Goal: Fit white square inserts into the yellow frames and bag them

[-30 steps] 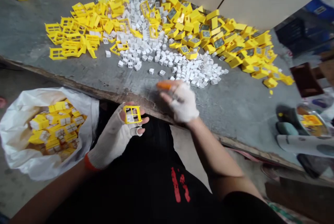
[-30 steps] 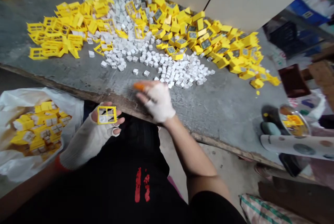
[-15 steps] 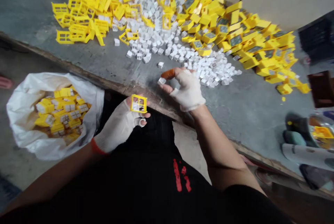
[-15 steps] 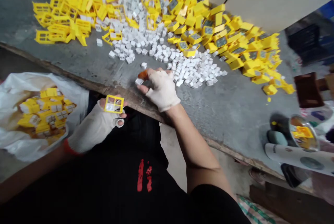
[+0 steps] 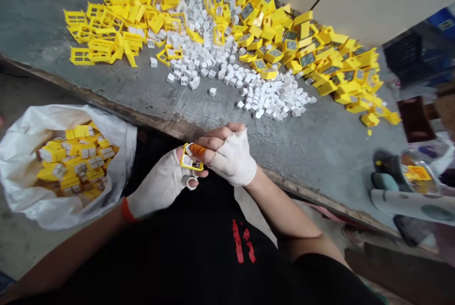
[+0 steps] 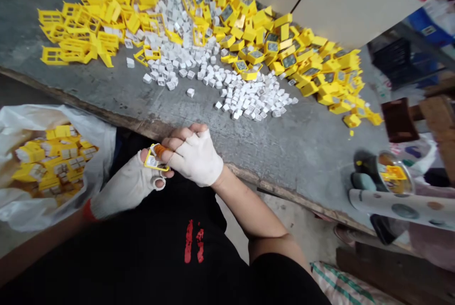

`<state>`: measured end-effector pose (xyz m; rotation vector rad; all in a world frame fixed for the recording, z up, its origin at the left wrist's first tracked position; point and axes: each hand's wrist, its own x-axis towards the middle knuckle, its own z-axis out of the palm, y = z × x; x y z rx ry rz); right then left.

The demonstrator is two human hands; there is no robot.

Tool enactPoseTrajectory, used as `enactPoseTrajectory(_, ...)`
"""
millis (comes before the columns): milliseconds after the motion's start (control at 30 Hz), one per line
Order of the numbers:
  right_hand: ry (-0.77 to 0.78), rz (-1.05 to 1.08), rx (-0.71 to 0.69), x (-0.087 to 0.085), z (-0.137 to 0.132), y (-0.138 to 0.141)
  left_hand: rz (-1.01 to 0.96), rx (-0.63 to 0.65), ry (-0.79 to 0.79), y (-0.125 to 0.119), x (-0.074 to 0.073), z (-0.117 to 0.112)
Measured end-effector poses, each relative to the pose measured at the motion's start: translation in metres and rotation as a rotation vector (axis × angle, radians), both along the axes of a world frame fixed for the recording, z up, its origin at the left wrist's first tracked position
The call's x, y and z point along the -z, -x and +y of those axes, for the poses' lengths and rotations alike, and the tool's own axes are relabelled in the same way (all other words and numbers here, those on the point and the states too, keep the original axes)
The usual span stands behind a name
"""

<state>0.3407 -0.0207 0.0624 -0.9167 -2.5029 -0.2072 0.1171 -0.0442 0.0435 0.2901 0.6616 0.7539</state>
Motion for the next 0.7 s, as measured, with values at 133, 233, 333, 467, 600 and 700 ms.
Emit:
enactPoseTrajectory(133, 0.032, -0.125, -0.01, -0.011, -0.004, 0.008, -0.015, -0.001, 0.016, 0.004, 0.01, 0.001)
enactPoseTrajectory(233, 0.121, -0.069, -0.086, -0.016, 0.001, 0.007, -0.011, -0.002, 0.008, 0.007, 0.013, 0.003)
enactPoseTrajectory(333, 0.311, 0.062, -0.022, -0.017, 0.03, -0.01, 0.033, -0.06, -0.026, 0.008, 0.007, 0.008)
enactPoseTrajectory(467, 0.36, 0.137, 0.55, -0.007, 0.1, -0.032, 0.119, -0.137, -0.053, 0.008, -0.006, 0.016)
enactPoseTrajectory(600, 0.458, -0.101, 0.733, 0.004, 0.146, -0.025, 0.099, -0.189, -0.061, 0.005, -0.009, 0.022)
enactPoseTrajectory(700, 0.448, -0.109, 0.679, 0.006, 0.14, -0.02, 0.084, -0.204, -0.045, 0.003, -0.008, 0.023)
